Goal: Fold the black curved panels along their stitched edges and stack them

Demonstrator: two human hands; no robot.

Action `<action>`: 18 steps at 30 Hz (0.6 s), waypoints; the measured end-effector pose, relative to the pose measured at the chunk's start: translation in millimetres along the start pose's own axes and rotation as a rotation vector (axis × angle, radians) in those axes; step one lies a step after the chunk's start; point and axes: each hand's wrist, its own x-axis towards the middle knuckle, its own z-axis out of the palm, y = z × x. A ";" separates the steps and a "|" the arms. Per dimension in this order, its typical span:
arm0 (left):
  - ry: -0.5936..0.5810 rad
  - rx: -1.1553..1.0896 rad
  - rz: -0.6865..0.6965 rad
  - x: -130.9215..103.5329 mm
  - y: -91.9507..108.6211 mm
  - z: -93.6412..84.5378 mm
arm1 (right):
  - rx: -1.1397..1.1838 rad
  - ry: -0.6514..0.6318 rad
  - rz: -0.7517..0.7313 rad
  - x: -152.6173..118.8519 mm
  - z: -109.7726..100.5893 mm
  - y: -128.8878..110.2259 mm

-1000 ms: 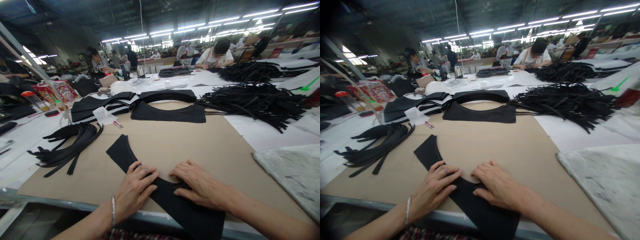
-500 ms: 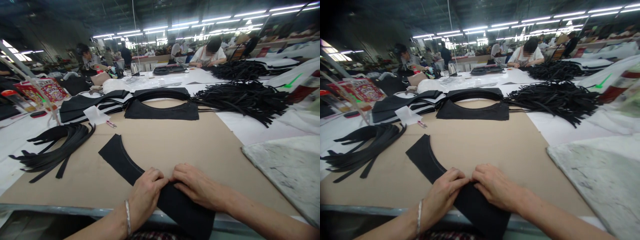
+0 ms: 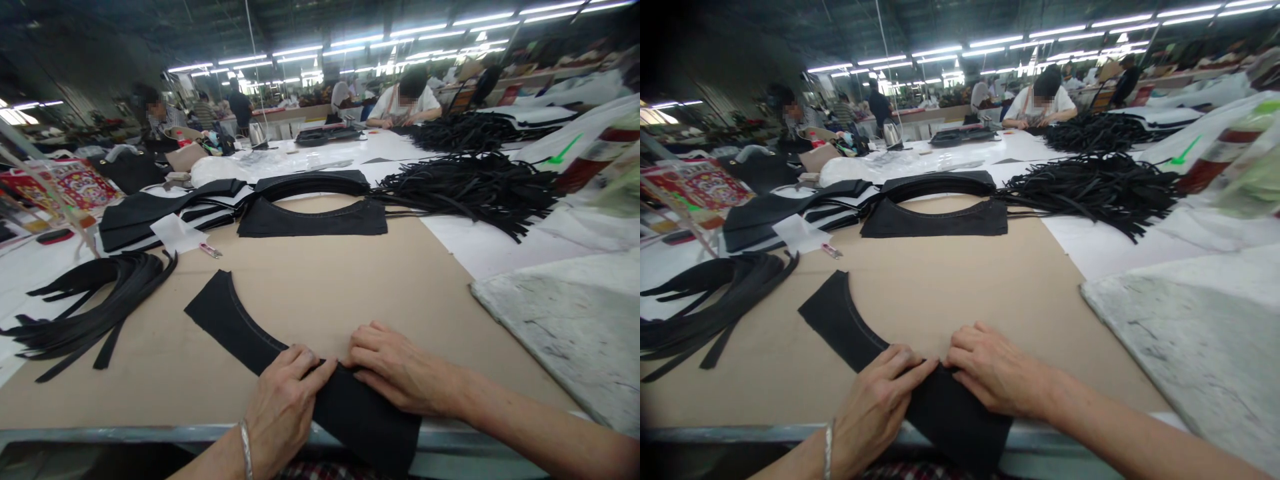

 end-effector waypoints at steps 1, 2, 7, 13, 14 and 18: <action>0.004 0.010 0.008 0.8 0.2 -0.5 | 0.000 -0.003 -0.002 -1.0 -0.4 1.0; 0.010 0.019 0.018 1.5 0.3 -0.9 | 0.001 -0.005 -0.002 -2.2 -0.7 2.1; 0.060 0.079 0.075 1.5 0.0 -0.5 | -0.013 -0.003 -0.020 -10.3 -3.1 7.7; 0.148 0.137 0.148 1.6 -2.1 5.4 | 0.000 0.025 -0.021 -18.8 -8.8 12.2; 0.143 0.121 0.162 2.5 -2.4 5.9 | 0.016 0.031 -0.020 -19.8 -9.9 12.7; 0.027 0.053 0.177 7.7 -2.4 5.9 | 0.076 0.046 -0.028 -23.7 -12.6 15.2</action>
